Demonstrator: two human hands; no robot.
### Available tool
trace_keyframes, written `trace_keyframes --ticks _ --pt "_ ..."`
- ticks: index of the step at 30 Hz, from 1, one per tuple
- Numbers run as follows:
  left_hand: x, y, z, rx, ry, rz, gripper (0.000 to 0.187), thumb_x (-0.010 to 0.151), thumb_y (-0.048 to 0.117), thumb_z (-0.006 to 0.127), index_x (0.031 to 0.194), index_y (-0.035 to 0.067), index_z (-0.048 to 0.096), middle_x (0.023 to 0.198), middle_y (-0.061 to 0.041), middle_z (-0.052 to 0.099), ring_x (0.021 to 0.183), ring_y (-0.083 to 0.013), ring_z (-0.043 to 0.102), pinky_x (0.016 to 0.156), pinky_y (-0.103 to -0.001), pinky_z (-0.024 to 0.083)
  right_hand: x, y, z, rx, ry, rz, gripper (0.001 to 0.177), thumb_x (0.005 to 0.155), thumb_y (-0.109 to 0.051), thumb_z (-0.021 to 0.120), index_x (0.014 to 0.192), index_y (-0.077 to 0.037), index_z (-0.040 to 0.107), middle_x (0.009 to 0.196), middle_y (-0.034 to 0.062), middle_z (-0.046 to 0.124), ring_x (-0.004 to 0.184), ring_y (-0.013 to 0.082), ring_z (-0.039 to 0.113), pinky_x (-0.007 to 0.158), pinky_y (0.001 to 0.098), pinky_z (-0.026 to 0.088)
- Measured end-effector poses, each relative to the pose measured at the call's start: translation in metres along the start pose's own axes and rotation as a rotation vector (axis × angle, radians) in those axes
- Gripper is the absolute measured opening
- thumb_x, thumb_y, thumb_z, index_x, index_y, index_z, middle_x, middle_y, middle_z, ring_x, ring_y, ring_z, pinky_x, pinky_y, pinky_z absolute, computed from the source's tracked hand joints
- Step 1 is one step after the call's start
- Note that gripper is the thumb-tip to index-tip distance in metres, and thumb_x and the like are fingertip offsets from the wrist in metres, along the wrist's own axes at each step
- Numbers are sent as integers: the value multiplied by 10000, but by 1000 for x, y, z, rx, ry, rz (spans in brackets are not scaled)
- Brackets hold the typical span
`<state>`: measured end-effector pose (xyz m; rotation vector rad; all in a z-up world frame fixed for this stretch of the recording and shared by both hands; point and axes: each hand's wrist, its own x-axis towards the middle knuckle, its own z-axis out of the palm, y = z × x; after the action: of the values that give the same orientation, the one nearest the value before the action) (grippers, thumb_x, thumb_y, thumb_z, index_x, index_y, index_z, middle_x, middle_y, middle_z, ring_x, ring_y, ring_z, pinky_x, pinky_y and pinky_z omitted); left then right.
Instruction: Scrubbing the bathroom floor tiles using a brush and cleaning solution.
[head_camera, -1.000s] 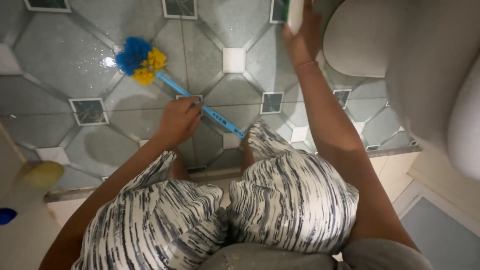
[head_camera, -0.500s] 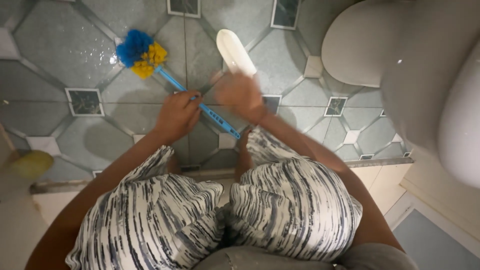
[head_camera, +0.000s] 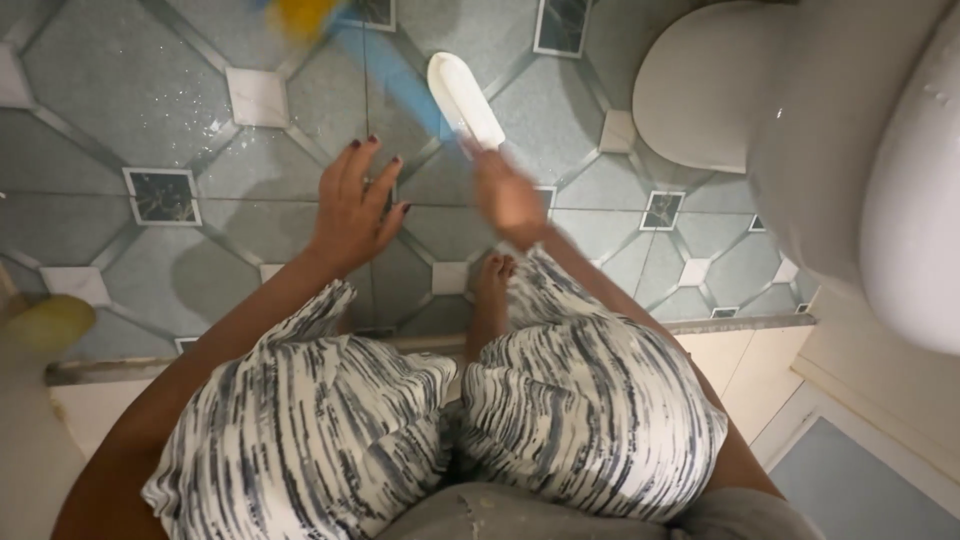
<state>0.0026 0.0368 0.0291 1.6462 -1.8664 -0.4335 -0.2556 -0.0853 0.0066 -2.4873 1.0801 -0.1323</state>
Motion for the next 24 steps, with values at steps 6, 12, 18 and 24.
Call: trace_keyframes --ticks 6,12,18,24 --pt "3 -9 7 -28 -6 -22 634 925 196 783 1484 35 529 1594 -245 364 1438 -452 399 1168 -558 366 -19 118 -39 170 304 336 521 1069 15 479 1583 -9 396 1579 251 489 1412 395 546 1177 441 456" --pt "3 -5 19 -90 -116 34 638 911 202 776 1473 30 528 1600 -239 355 1433 -446 408 1147 -539 375 -6 87 -5 100 130 488 612 1054 -70 477 1630 -51 273 1329 271 590 1123 410 644 977 472 505" --pt "4 -3 11 -82 -134 60 657 882 179 798 1463 41 525 1587 -231 365 1412 -440 427 1132 -539 390 -43 177 7 -237 9 261 512 1002 -80 510 1507 -148 458 1120 211 715 842 370 704 729 495 563" --pt "0 -13 18 -108 -135 -36 694 831 144 800 1464 56 529 1586 -229 374 1411 -444 451 1120 -534 405 -27 288 67 -377 296 270 427 977 -81 498 1403 -84 467 1117 214 691 918 368 696 817 471 582"
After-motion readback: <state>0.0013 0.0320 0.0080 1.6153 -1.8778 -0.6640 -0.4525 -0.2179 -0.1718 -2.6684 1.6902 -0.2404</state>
